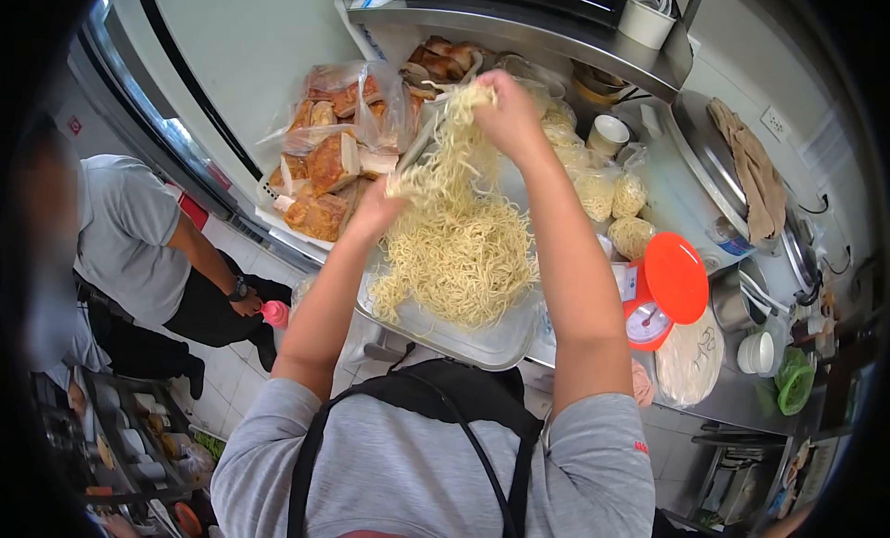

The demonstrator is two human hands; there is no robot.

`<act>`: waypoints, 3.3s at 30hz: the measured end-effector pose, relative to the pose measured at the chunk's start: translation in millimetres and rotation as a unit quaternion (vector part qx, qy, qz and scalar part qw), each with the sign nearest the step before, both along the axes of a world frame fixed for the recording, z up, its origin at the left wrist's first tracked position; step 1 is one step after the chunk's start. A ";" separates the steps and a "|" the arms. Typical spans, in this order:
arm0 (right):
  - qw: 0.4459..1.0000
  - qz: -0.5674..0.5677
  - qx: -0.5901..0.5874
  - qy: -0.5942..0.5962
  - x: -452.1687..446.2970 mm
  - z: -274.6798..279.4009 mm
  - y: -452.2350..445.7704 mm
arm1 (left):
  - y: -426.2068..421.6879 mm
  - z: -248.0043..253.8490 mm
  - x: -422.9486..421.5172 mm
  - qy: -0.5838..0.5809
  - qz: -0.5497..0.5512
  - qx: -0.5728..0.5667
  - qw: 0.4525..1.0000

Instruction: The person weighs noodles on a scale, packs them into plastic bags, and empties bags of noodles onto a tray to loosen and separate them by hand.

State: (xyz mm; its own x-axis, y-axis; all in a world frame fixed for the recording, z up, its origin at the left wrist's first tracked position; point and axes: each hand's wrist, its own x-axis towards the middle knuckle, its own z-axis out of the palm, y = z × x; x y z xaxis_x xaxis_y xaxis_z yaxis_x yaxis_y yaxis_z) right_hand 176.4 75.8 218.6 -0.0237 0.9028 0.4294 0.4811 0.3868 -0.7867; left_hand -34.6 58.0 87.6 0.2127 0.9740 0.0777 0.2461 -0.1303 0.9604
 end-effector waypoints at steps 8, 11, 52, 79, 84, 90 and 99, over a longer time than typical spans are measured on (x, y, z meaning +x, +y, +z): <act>0.820 0.069 -0.524 -0.219 67.6 -150.3 10.2 | -63.2 -48.6 -9.5 0.070 -0.064 -0.119 0.988; 0.816 0.090 -0.571 0.005 44.6 -178.3 -14.9 | -60.6 -58.7 32.3 0.064 0.026 -0.197 0.978; 0.982 -0.028 -0.077 0.171 15.8 16.2 -25.7 | -20.0 25.9 58.6 -0.140 -0.068 -0.131 0.979; 0.968 -0.130 -0.104 -0.188 29.3 -21.0 -63.0 | -26.1 83.8 33.2 -0.254 0.027 0.067 0.965; 0.972 -0.176 -0.002 -0.156 21.8 31.9 -58.9 | -25.1 95.1 29.4 -0.228 -0.007 0.119 0.966; 0.986 -0.044 -0.119 -0.112 28.7 5.7 -45.1 | -21.6 49.9 21.0 -0.210 -0.013 0.031 0.977; 0.946 -0.047 -0.167 -0.272 18.1 -51.3 -52.2 | -28.3 -5.9 -1.0 0.274 -0.081 0.075 0.955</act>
State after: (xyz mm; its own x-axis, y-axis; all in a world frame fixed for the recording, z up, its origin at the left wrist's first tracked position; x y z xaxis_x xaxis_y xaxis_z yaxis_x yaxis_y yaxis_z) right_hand 194.5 23.6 167.3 -0.0723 0.9951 0.0668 0.8705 0.0956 -0.4829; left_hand -35.6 29.7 81.7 0.4082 0.9116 0.0481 0.6716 -0.3356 0.6606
